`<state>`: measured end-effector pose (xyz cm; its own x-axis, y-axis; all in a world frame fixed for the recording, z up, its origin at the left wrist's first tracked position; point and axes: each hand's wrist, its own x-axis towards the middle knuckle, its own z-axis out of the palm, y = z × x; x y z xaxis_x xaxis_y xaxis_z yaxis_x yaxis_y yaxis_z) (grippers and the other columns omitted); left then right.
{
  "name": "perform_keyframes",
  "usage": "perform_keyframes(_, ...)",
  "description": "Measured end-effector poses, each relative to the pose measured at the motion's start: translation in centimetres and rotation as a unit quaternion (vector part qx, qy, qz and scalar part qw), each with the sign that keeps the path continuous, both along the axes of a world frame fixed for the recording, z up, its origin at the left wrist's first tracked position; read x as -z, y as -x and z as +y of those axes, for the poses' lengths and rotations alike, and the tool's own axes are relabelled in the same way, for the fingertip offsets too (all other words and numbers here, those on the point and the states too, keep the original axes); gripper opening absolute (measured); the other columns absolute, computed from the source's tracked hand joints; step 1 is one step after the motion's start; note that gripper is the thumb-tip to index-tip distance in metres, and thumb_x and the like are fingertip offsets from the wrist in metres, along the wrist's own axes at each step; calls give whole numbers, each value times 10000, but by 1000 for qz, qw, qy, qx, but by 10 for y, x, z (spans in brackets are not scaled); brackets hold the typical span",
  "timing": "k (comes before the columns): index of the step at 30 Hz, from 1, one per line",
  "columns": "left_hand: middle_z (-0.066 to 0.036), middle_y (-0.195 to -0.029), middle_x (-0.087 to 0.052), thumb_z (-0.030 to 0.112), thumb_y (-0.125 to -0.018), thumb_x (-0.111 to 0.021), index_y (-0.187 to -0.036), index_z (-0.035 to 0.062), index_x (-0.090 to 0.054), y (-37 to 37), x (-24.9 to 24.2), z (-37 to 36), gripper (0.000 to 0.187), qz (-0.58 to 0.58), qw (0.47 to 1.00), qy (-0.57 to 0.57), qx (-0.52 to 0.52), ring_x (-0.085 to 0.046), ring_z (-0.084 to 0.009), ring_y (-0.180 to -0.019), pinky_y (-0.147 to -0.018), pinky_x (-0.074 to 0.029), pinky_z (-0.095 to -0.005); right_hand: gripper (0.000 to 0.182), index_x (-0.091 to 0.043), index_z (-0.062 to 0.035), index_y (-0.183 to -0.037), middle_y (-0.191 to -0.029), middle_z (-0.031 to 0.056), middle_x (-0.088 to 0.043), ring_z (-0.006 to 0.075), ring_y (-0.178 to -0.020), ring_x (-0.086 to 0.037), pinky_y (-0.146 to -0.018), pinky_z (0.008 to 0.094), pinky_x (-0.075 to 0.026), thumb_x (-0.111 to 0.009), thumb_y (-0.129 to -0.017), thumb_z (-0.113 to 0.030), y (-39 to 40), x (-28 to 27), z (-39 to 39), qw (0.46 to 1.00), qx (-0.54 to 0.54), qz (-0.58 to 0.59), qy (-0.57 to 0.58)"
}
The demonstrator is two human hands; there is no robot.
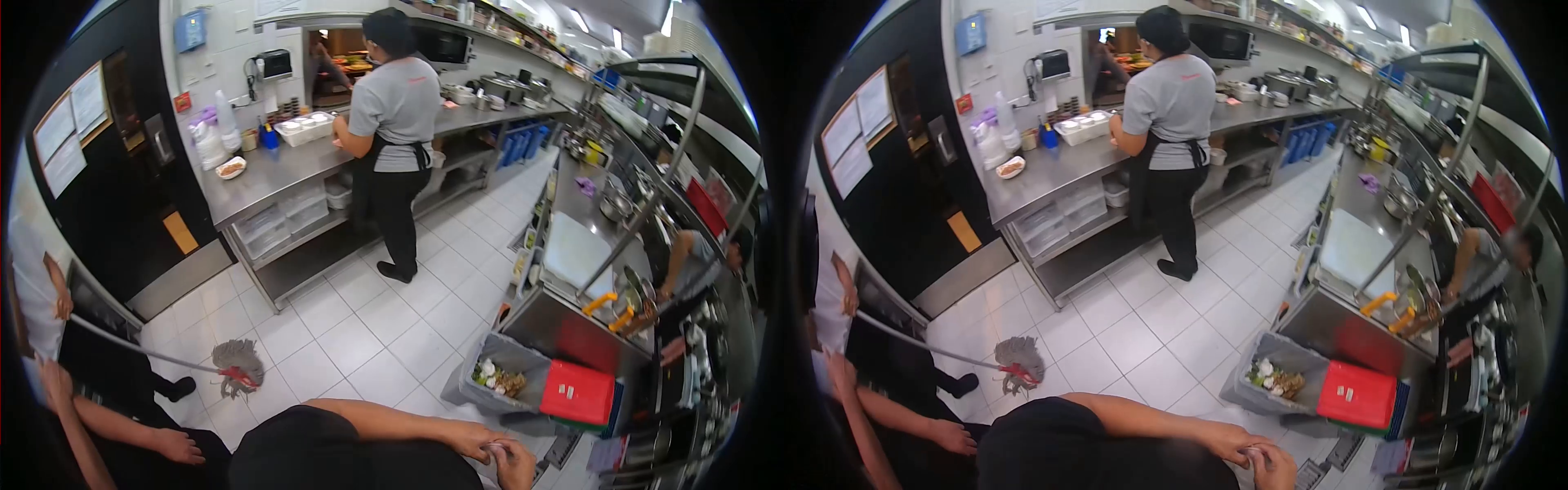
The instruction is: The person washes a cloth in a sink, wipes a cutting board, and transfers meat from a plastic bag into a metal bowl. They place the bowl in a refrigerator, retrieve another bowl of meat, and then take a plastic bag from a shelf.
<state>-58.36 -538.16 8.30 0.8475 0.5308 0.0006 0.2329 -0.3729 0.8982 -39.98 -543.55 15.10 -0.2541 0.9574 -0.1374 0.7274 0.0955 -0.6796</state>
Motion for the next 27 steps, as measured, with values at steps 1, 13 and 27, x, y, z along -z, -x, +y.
perform_keyframes(1,-228,-929,-649,413,-873,-639,-1407,107,-391,-5,11,15,664,44,999,-28,-7,-620,-412,-868,-809,-494,-421,251,-686,-56,-1019,-1011,163,-676,340,-947,-631,-845,395,-484,-617,-897,-264,-3,-11,13,991,-2,-77,-114)
perform_keyframes(13,-47,-891,-698,490,-943,-557,-1077,47,-695,102,21,118,483,-35,886,177,-426,-606,-95,-854,-769,-495,-276,406,-614,8,-1164,-1168,205,-622,373,-1088,-569,-943,435,-411,-575,-857,-255,29,60,218,962,-200,183,-33)
perform_keyframes(27,-49,-724,-558,271,-906,-654,-878,-4,-667,272,-34,330,277,4,892,18,-452,-525,-154,-682,-652,-422,-282,366,-670,-149,-1128,-861,177,-691,309,-807,-679,-758,390,-518,-653,-858,-395,187,11,425,975,-168,123,74)
